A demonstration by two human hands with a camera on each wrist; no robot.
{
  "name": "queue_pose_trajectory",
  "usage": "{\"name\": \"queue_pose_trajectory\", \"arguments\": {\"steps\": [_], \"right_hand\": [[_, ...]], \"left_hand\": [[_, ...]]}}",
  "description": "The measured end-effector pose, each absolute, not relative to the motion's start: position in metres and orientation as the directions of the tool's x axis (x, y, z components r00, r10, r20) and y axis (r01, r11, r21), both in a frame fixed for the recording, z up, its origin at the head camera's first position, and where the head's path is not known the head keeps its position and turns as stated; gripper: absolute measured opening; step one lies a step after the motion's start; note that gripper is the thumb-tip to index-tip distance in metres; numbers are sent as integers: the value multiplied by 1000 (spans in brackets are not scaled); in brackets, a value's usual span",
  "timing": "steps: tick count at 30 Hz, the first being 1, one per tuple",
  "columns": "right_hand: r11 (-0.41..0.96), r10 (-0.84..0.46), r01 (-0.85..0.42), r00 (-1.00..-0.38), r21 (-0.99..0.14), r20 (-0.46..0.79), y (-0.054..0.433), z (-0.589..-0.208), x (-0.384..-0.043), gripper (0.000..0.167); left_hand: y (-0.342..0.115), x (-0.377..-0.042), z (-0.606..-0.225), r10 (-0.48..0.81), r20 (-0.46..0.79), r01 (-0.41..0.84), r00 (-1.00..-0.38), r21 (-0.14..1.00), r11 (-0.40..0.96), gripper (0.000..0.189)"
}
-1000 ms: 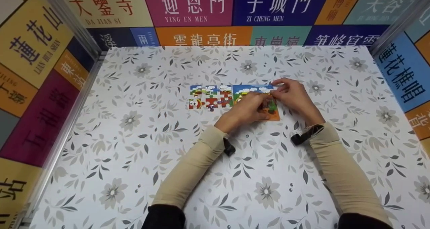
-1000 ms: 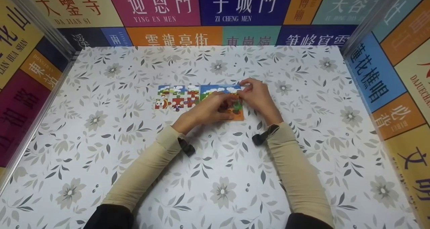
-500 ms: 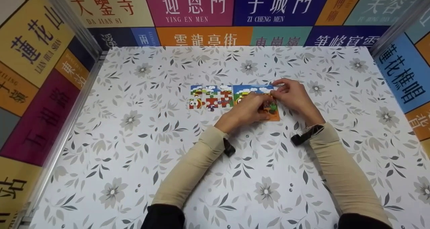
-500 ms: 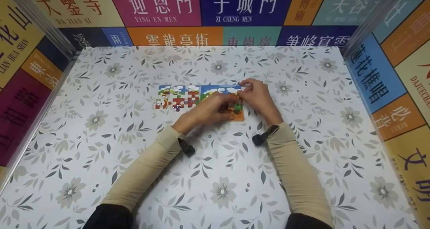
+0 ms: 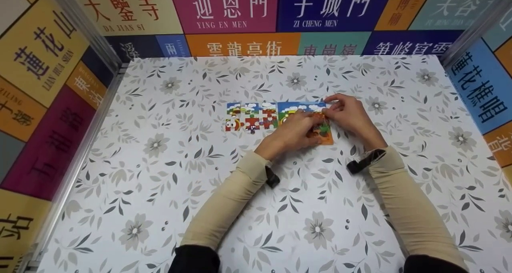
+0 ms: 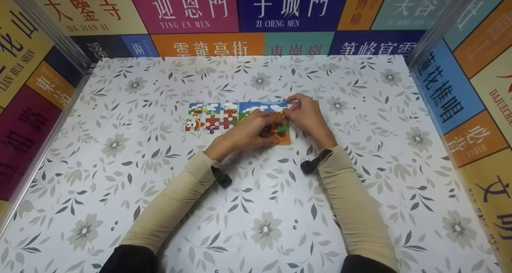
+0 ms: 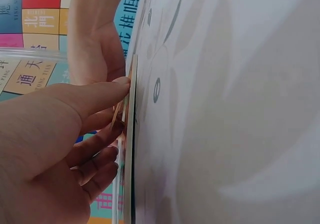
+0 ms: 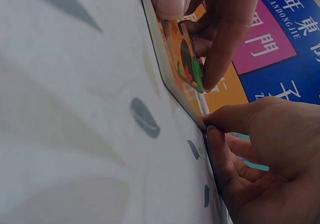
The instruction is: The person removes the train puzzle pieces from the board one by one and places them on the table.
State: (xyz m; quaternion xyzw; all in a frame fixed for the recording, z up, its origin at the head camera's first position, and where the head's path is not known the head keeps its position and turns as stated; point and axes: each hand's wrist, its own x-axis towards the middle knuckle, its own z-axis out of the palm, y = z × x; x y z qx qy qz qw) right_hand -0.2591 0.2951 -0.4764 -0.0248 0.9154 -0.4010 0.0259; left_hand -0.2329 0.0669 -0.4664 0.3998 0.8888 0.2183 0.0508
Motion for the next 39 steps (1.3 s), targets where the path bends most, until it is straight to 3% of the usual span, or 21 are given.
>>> {"name": "queue_pose_trajectory", "arguments": {"steps": [14,23,39], "right_hand": [[685,-55,-11,-998,-728,-37,296,-477,-256,38],[689,-56,-17,-998,-724,-30,297,-478,-258,38],[699,-73,-35,-997,-714,-23,294,-475,-258,39]], "left_hand": [[69,-233,-468,746,152,737,-649,368,566,33],[64,-234,-466,758,235,776,-609,375,507,34],[26,-236,-456,702,272,736,-659,428,525,44]]}}
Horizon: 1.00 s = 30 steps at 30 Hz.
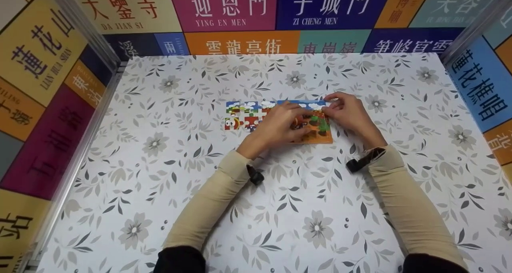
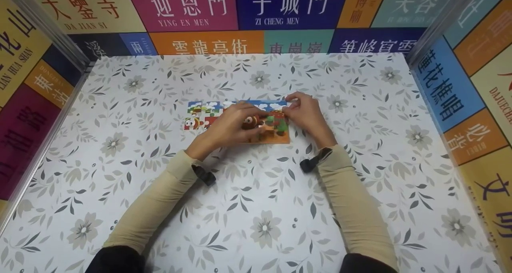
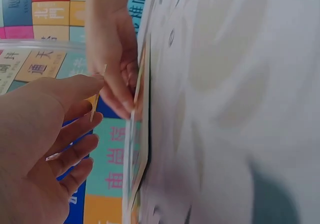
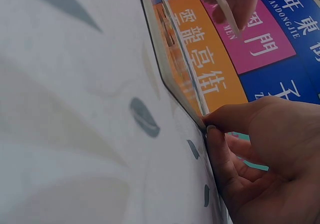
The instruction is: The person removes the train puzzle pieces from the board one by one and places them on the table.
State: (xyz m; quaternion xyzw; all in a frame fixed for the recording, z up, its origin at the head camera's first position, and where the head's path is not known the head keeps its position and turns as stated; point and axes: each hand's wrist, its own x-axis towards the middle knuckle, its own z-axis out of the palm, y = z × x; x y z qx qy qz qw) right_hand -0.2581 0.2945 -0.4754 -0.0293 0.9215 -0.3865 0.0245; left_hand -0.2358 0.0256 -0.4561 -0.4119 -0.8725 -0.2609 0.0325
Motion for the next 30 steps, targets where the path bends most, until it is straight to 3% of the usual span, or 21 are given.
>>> {"name": "queue_pose_trajectory", "arguments": {"steps": [8,18,30], "right_hand": [[701,-58,-13,-998,-713,-39,294,-475,-258,38],[698,-57,1,-997,-716,-57,295,-475,-257,41],[692,-49,16,-996,-722,-69,294,-475,-257,41]], "left_hand": [[-7,-240,-450,649,279,690,-707,470,550,45],[-45,-246,-453,603,334,679,-725,496,541,42],[-70,-239,-460,588,269,629,-763,520,578,40]]}}
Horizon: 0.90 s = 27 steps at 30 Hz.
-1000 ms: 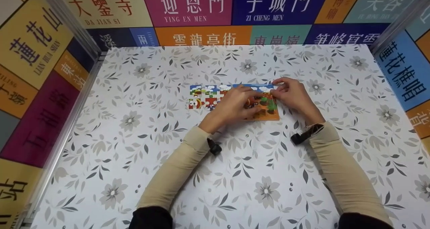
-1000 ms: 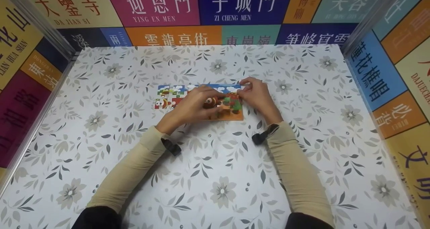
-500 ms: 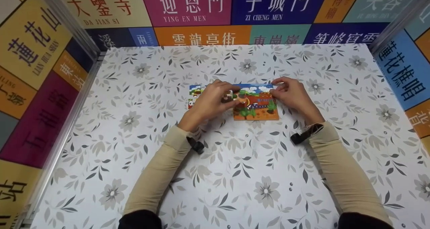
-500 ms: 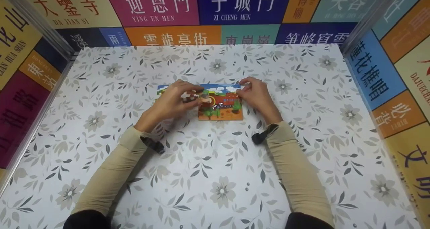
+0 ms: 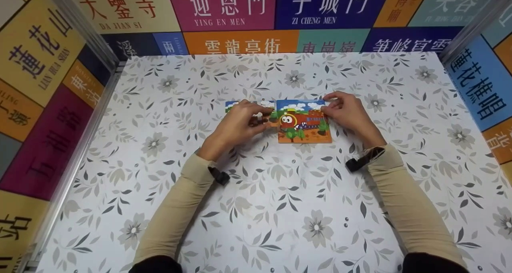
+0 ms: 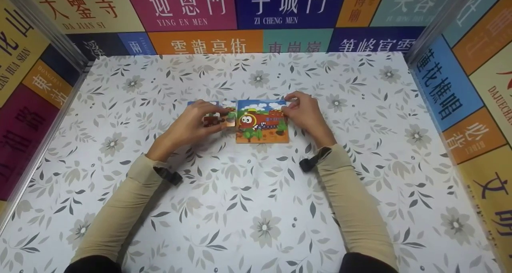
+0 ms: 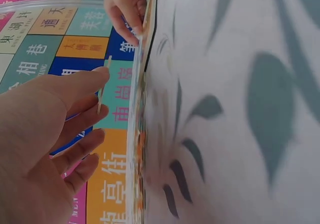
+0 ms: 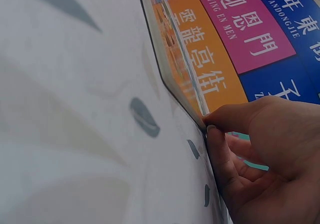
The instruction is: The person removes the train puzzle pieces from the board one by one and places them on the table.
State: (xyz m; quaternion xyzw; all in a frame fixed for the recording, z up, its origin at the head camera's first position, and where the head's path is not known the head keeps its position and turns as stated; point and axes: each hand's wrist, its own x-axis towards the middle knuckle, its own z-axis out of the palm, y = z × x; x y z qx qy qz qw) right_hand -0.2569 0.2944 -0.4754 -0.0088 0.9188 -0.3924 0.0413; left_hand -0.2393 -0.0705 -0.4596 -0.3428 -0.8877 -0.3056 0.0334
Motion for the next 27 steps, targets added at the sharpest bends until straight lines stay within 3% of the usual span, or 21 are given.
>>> {"name": "queue_pose_trajectory", "arguments": {"steps": [16,27], "right_hand": [[681,-49,15,-997,-732,-66,295,-473,-256,39],[685,-10,50,-997,-727,-78,295,-474,-257,39]], "left_hand": [[-74,-235,-465,715,196,689,-671,520,505,39],[-72,-230,-466,725,213,715,-655,485,504,34]]}}
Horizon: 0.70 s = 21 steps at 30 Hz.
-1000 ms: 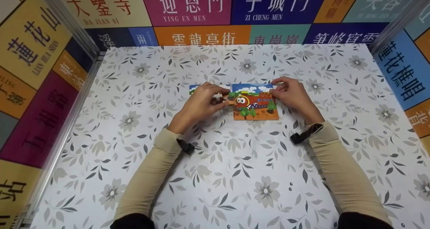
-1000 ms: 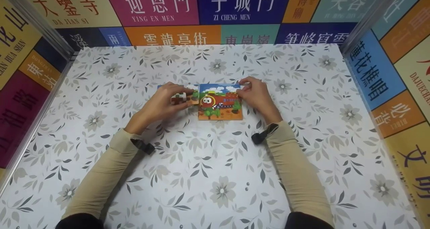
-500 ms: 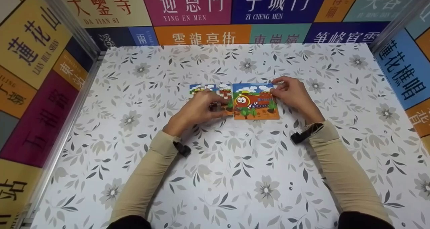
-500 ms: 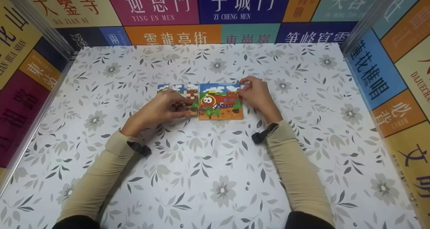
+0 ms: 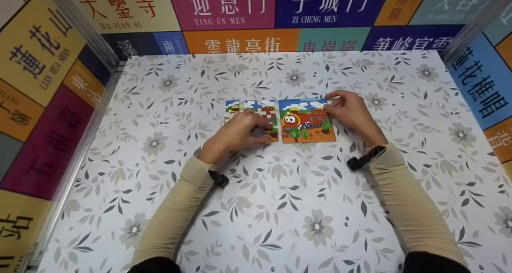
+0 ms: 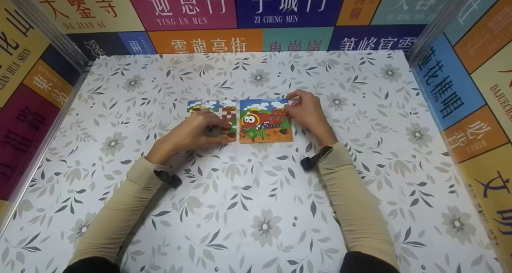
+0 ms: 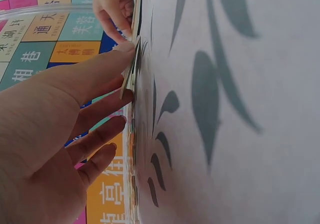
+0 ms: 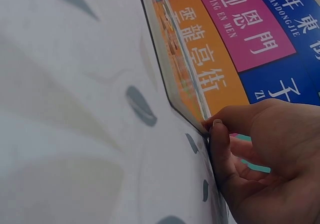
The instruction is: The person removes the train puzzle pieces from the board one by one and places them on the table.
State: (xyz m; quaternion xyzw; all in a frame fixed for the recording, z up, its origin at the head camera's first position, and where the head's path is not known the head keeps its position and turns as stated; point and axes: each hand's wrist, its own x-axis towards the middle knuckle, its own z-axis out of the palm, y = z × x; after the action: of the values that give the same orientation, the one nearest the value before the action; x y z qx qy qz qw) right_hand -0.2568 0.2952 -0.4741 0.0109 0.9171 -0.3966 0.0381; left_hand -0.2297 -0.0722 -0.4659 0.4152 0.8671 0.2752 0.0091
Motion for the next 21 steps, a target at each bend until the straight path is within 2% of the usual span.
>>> {"name": "queue_pose_trajectory", "arguments": {"steps": [6,21], "right_hand": [[681,-9,66,-995,-730,-99,295,-473,-256,40],[687,-20,61,-995,-724,-102,298,-474,-258,40]], "left_hand": [[-72,-229,-467,735,219,726,-642,482,491,30],[-62,-231,-466,725,232,721,-648,491,488,36]]}}
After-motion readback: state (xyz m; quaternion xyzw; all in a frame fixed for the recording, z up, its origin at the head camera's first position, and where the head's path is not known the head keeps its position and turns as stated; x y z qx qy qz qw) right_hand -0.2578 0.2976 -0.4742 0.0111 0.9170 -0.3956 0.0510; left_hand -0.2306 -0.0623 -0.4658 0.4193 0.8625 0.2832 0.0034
